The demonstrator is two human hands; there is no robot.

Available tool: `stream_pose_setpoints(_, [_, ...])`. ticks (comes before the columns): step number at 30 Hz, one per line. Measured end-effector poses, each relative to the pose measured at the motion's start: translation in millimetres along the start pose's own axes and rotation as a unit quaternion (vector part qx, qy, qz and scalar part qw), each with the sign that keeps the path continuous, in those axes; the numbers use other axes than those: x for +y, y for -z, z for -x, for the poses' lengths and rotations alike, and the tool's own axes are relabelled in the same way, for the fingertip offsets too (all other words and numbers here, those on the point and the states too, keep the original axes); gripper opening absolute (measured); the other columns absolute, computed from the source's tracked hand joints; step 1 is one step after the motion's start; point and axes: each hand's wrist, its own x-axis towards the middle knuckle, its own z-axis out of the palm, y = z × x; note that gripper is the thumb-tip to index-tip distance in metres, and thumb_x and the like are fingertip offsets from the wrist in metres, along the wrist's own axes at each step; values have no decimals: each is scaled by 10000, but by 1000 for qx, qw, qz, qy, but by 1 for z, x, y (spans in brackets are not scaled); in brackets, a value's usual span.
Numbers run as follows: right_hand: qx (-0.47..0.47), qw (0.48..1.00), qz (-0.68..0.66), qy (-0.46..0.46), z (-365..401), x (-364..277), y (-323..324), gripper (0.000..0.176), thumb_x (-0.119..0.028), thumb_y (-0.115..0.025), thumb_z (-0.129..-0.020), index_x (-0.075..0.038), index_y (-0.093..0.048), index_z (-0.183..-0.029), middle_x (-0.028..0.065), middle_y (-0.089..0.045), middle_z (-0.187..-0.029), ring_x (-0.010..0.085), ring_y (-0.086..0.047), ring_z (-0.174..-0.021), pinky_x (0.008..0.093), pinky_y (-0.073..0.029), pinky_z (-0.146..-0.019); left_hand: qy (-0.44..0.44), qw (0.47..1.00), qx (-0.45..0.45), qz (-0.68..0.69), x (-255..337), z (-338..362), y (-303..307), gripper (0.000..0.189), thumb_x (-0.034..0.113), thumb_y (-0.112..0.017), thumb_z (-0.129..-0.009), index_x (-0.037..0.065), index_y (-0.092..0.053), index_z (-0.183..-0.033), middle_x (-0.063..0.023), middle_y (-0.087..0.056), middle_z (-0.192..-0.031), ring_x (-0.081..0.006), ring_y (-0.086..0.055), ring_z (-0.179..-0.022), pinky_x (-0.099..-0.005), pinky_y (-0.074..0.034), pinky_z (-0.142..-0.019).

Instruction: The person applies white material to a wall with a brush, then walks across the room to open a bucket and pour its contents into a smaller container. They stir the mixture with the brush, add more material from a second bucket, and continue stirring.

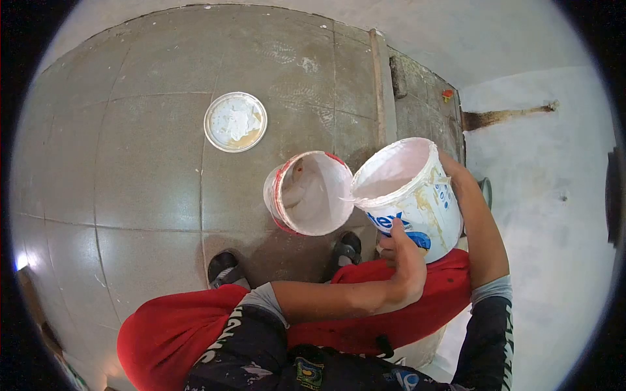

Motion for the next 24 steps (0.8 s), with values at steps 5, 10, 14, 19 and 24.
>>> stream_pose_setpoints(5, [-6, 1000, -4, 22, 7, -10, -9, 440, -397, -466, -981, -75, -649, -1218, 84, -683, -1154, 168, -668, -949, 305, -537, -811, 5, 1000, -13, -22, 5, 1, -1, 728, 659, -363, -930, 32, -410, -1296, -225, -433, -1250, -322, -419, -1188, -409, -319, -1043])
stream_pose_setpoints(10, [-5, 1000, -15, -8, -12, 3, 1, 411, -371, -488, -985, -63, -656, -1199, 83, -692, -1129, 179, -674, -928, 309, -544, -812, 16, 1000, -1, -12, 35, 32, -2, 710, 651, -374, -931, 51, -414, -1308, -216, -447, -1242, -306, -449, -1163, -398, -346, -1024])
stream_pose_setpoints(14, [-2, 1000, 23, 13, 3, -7, -14, 407, -369, -459, -979, -70, -680, -1144, 80, -701, -1087, 168, -673, -884, 309, -541, -773, 12, 999, 32, -25, 11, 16, -3, 717, 654, -385, -927, 54, -404, -1320, -205, -454, -1214, -296, -461, -1144, -395, -349, -1022])
stream_pose_setpoints(19, [-22, 999, -14, -26, -8, -3, -6, 435, -402, -482, -969, -61, -672, -1161, 81, -687, -1152, 191, -660, -959, 318, -531, -842, 14, 999, 23, -27, 5, 13, -3, 737, 667, -387, -925, 51, -381, -1330, -194, -451, -1185, -284, -442, -1155, -378, -343, -1027])
stream_pose_setpoints(24, [-14, 997, -52, -63, 5, -12, -13, 420, -388, -470, -954, -58, -694, -1088, 82, -718, -1065, 208, -692, -856, 340, -552, -783, 28, 999, 0, 24, 5, 1, 1, 507, 457, -422, -1000, 40, -480, -1283, -94, -585, -1188, -183, -569, -1021, -325, -444, -945])
